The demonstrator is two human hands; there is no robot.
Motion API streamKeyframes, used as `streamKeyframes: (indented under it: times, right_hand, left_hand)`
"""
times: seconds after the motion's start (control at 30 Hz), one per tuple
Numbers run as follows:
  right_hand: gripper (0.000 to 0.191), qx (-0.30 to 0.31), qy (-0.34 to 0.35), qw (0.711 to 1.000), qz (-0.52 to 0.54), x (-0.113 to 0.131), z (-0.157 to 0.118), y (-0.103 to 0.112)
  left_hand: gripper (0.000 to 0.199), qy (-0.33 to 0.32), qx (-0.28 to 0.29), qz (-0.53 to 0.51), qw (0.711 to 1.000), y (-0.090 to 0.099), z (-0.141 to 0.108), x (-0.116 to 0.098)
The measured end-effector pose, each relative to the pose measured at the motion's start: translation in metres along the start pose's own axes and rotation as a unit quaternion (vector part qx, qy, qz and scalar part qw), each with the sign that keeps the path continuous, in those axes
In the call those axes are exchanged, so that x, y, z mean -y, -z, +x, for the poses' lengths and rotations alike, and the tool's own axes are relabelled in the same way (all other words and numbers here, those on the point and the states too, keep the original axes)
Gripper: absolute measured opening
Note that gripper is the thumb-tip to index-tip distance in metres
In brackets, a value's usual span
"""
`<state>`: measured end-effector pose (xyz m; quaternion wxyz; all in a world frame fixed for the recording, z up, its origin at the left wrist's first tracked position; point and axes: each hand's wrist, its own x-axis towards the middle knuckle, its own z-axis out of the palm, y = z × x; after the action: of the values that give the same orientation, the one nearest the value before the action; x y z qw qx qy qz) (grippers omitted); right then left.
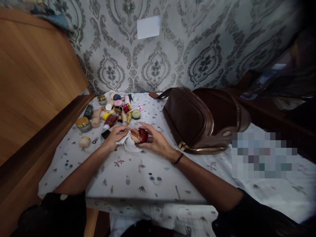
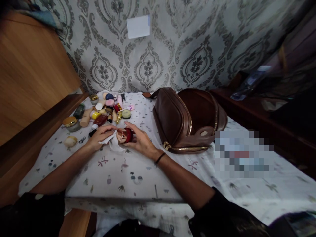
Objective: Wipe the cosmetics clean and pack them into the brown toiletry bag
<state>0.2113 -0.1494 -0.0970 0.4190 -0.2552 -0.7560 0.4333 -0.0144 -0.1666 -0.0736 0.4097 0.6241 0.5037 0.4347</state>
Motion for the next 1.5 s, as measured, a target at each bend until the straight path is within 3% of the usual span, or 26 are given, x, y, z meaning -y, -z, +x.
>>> streamKeyframes:
  times: [0.13,0.3,0.5,0.7,0.9,1.1,1.2,1.37,1.5]
  right_hand:
    - [0.091,-0.047,-0.063,0.996,0.036,-0.001,0.004,0.001]
    - [0.090,-0.091,-0.088,0.992,-0.020,-0.002,0.004,0.006]
    - [0.083,-0.081,-0.068,0.994,-0.022,-0.006,0.006,0.008]
    - [0.062,-0.019,-0.046,0.998,-0.032,-0.005,0.008,0.011]
    - [0.053,-0.023,0.013,0.985,-0.168,0.005,0.007,0.017]
    - [0.056,-0.002,-0.009,0.977,-0.214,0.008,0.007,0.022]
    - [0.053,0.002,-0.021,0.981,-0.191,0.007,0.007,0.021]
    - [0.048,-0.055,-0.047,0.984,-0.161,0.002,0.006,0.017]
    - [0.046,-0.089,-0.071,0.985,-0.131,0.000,0.007,0.013]
  left_hand:
    - [0.034,0.041,0.026,-0.066,0.997,-0.009,-0.004,-0.002]
    - [0.040,0.027,0.003,-0.074,0.997,-0.016,-0.006,-0.003]
    - [0.046,-0.001,-0.011,-0.043,0.999,-0.020,-0.008,-0.006]
    - [0.044,-0.029,-0.042,-0.008,0.999,-0.020,-0.009,-0.007]
    - [0.039,-0.034,-0.040,-0.004,0.999,-0.019,-0.009,-0.006]
    - [0.039,-0.038,-0.030,-0.022,0.999,-0.022,-0.008,-0.011]
    - [0.037,-0.049,-0.039,-0.003,0.998,-0.024,-0.010,-0.013]
    - [0.032,-0.086,-0.054,0.061,0.993,-0.031,-0.018,-0.019]
    - [0.027,-0.161,-0.061,0.155,0.973,-0.037,-0.025,-0.027]
